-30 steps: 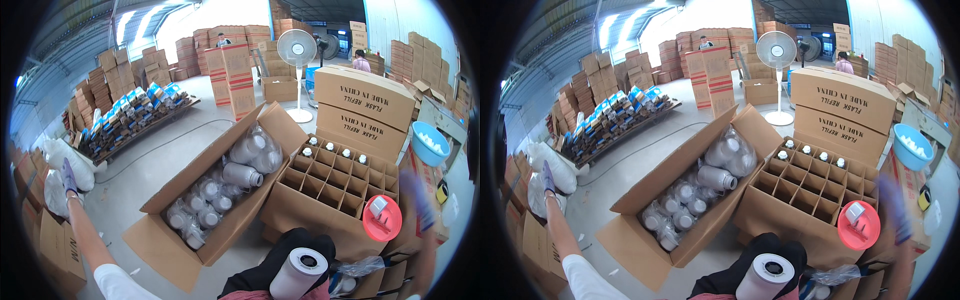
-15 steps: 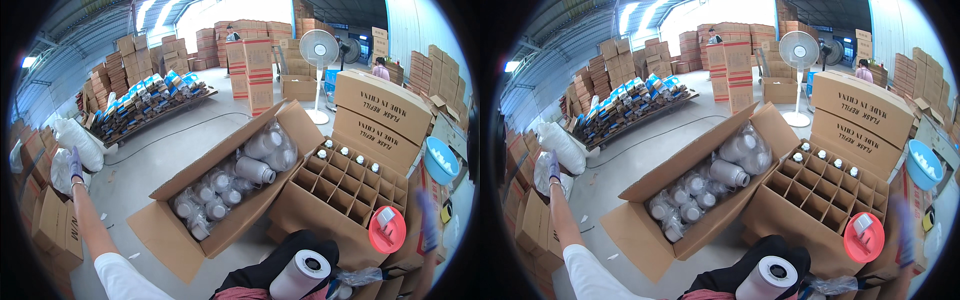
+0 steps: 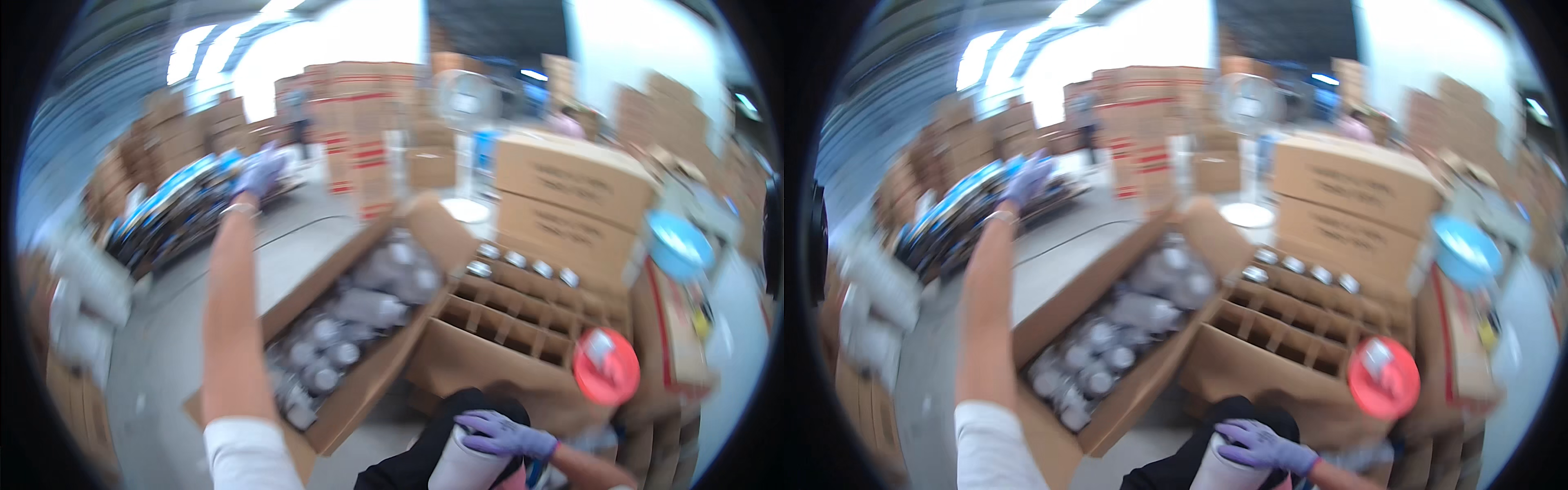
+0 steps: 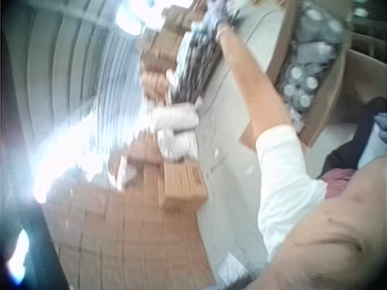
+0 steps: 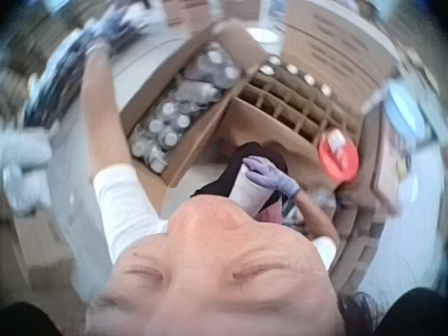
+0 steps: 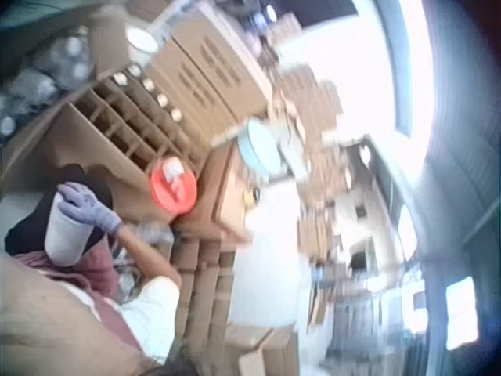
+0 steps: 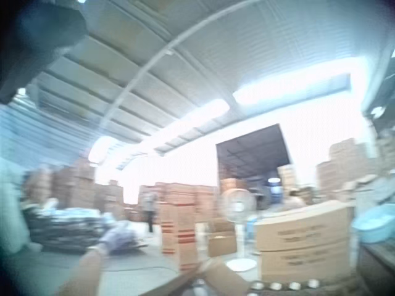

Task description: The person assembles white electric kettles by inserting heating elements, screwing on lids, and wrapping each unit in plastic. They handle kettles, lids, heating elements, and plastic bags, placing finished units into a cardboard box.

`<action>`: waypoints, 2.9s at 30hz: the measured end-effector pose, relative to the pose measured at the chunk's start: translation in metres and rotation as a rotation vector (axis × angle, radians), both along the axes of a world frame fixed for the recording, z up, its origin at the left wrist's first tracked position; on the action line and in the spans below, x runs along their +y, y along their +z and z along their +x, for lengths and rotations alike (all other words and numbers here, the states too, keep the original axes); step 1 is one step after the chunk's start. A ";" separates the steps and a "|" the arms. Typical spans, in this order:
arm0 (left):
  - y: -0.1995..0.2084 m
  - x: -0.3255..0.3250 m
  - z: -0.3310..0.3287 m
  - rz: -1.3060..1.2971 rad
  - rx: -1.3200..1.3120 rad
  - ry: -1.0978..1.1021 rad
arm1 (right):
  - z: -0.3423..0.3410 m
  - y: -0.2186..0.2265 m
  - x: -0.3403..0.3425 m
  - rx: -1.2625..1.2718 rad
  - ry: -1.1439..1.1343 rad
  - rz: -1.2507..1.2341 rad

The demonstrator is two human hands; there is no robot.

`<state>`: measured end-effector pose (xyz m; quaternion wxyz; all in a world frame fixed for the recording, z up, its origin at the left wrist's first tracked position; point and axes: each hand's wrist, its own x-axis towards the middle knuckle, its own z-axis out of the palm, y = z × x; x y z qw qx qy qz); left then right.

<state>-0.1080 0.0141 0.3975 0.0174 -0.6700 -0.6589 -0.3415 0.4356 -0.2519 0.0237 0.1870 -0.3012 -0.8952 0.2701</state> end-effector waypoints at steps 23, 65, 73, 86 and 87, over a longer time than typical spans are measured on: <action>-0.391 -0.196 0.362 -0.717 -0.398 -1.252 | 0.012 -0.018 -0.016 -0.150 -0.183 0.244; -0.334 -0.272 0.360 -0.176 -0.547 -1.189 | 0.003 0.050 -0.107 1.066 -0.826 -0.472; -0.308 -0.255 0.345 0.127 -0.239 -1.132 | 0.037 0.007 -0.057 1.121 -0.776 -0.558; -0.371 -0.211 0.287 -0.335 -0.781 -0.918 | 0.046 -0.039 0.041 0.686 -0.635 -0.676; -0.388 -0.212 0.284 -0.629 -1.130 -0.809 | 0.048 -0.051 0.046 0.424 -0.632 -0.419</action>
